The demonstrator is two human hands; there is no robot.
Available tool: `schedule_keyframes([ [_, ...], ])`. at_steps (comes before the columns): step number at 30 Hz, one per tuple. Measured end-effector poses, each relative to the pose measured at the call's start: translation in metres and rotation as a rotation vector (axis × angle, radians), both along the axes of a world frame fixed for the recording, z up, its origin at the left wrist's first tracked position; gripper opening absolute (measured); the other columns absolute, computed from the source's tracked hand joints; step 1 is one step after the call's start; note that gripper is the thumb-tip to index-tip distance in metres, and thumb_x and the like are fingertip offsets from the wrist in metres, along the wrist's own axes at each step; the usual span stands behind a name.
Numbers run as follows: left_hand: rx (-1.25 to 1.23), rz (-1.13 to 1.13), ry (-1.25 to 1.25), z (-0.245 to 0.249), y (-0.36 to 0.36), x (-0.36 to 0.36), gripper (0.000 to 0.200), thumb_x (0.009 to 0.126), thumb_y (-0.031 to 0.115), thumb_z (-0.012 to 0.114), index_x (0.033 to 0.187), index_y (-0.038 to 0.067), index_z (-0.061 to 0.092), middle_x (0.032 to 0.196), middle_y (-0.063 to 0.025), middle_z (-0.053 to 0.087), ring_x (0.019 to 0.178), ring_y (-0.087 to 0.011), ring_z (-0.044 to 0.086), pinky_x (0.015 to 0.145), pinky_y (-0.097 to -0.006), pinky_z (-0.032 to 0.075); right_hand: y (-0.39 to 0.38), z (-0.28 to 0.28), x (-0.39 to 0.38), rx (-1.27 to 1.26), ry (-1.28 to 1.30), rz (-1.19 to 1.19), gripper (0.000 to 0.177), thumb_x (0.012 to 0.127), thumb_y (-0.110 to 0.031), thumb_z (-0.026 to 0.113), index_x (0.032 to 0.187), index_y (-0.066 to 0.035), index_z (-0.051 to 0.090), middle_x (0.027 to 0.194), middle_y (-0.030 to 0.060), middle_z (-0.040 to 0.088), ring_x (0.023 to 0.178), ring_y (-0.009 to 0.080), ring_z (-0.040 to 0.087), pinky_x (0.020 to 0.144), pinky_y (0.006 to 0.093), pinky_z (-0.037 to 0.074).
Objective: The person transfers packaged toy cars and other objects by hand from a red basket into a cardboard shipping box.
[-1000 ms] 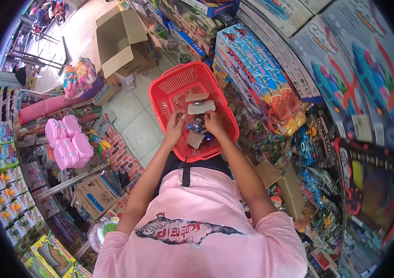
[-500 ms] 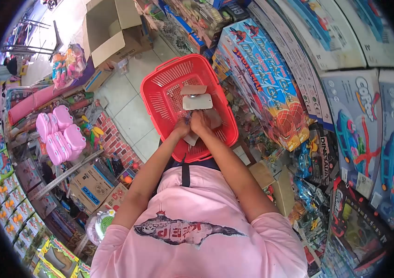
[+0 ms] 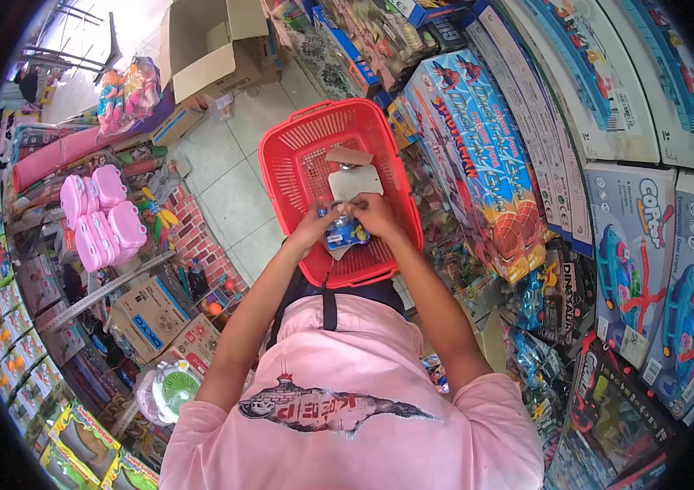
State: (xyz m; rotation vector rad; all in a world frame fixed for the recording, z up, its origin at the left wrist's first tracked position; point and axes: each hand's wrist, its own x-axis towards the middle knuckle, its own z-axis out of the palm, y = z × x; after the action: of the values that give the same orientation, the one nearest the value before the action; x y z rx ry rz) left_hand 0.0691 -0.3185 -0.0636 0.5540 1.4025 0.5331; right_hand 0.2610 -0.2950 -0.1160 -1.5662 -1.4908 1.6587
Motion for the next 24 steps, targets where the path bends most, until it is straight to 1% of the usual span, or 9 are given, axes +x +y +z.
schedule_keyframes([
  [3,0.040,-0.028,-0.008,0.028,-0.004,-0.014,0.052,0.093,0.037,0.070,0.125,0.001,0.051,0.115,-0.0110,0.061,0.107,-0.0184,0.061,0.090,-0.0320,0.050,0.013,0.076,-0.006,-0.308,0.224,-0.027,0.025,0.089,-0.023,0.072,0.098,0.001,0.069,0.078,0.0074,0.071,0.067,0.0160,0.065,0.064,0.0345,0.053],
  [7,0.178,0.113,-0.126,0.055,-0.017,-0.030,0.040,0.093,0.021,0.070,0.124,0.003,0.052,0.114,-0.0090,0.062,0.105,-0.0161,0.060,0.090,-0.0309,0.051,0.029,0.056,-0.019,-0.205,0.303,-0.087,0.020,0.086,-0.019,0.074,0.097,-0.003,0.069,0.084,0.0074,0.070,0.069,0.0213,0.065,0.065,0.0367,0.052],
  [9,0.259,0.149,-0.070,0.071,-0.025,-0.033,0.044,0.091,0.024,0.073,0.124,0.003,0.053,0.109,-0.0102,0.063,0.099,-0.0156,0.063,0.084,-0.0296,0.052,0.043,0.050,-0.034,0.500,-0.250,-0.161,0.031,0.081,-0.021,0.077,0.106,-0.008,0.067,0.109,0.0097,0.068,0.093,0.0273,0.066,0.078,0.0388,0.052],
  [10,0.276,0.172,-0.068,0.072,-0.029,-0.037,0.042,0.091,0.019,0.073,0.124,0.003,0.053,0.109,-0.0101,0.063,0.100,-0.0156,0.063,0.084,-0.0292,0.052,0.053,0.045,-0.037,0.501,-0.243,-0.158,0.031,0.081,-0.021,0.077,0.106,-0.008,0.067,0.109,0.0097,0.068,0.093,0.0273,0.066,0.078,0.0388,0.052],
  [12,0.304,0.208,-0.085,0.076,-0.039,-0.043,0.041,0.091,0.018,0.073,0.124,0.003,0.054,0.110,-0.0101,0.063,0.099,-0.0156,0.063,0.084,-0.0292,0.052,0.069,0.033,-0.047,0.623,-0.521,0.042,0.054,0.076,-0.025,0.080,0.124,-0.012,0.059,0.132,0.0105,0.056,0.118,0.0315,0.055,0.097,0.0446,0.046],
  [15,0.353,0.275,-0.064,0.082,-0.056,-0.052,0.037,0.092,0.015,0.072,0.123,0.003,0.055,0.110,-0.0096,0.063,0.097,-0.0145,0.063,0.083,-0.0288,0.053,0.077,0.014,-0.057,0.554,-0.766,0.231,0.071,0.073,-0.028,0.081,0.135,-0.013,0.050,0.141,0.0108,0.049,0.128,0.0307,0.048,0.107,0.0499,0.038],
  [18,0.339,0.328,-0.047,0.089,-0.073,-0.062,0.034,0.092,0.015,0.070,0.120,0.001,0.057,0.108,-0.0079,0.065,0.097,-0.0127,0.063,0.083,-0.0279,0.053,0.085,-0.028,-0.054,0.458,-0.841,0.274,0.064,0.079,-0.026,0.076,0.138,-0.020,0.050,0.131,0.0107,0.058,0.125,0.0312,0.052,0.108,0.0535,0.036],
  [21,0.316,0.421,-0.054,0.088,-0.091,-0.076,0.031,0.093,0.015,0.069,0.118,0.000,0.059,0.108,-0.0069,0.065,0.097,-0.0118,0.063,0.084,-0.0275,0.052,0.087,-0.010,-0.048,0.487,-0.790,0.205,0.053,0.084,-0.023,0.071,0.134,-0.027,0.054,0.113,0.0111,0.068,0.114,0.0301,0.061,0.105,0.0529,0.038],
  [24,0.318,0.423,0.016,0.079,-0.108,-0.092,0.025,0.095,0.017,0.067,0.114,0.001,0.061,0.104,-0.0041,0.065,0.093,-0.0096,0.061,0.083,-0.0259,0.050,0.080,-0.013,-0.038,0.350,-0.490,0.040,0.047,0.078,-0.018,0.075,0.123,-0.012,0.063,0.097,0.0162,0.071,0.100,0.0357,0.067,0.090,0.0499,0.049],
])
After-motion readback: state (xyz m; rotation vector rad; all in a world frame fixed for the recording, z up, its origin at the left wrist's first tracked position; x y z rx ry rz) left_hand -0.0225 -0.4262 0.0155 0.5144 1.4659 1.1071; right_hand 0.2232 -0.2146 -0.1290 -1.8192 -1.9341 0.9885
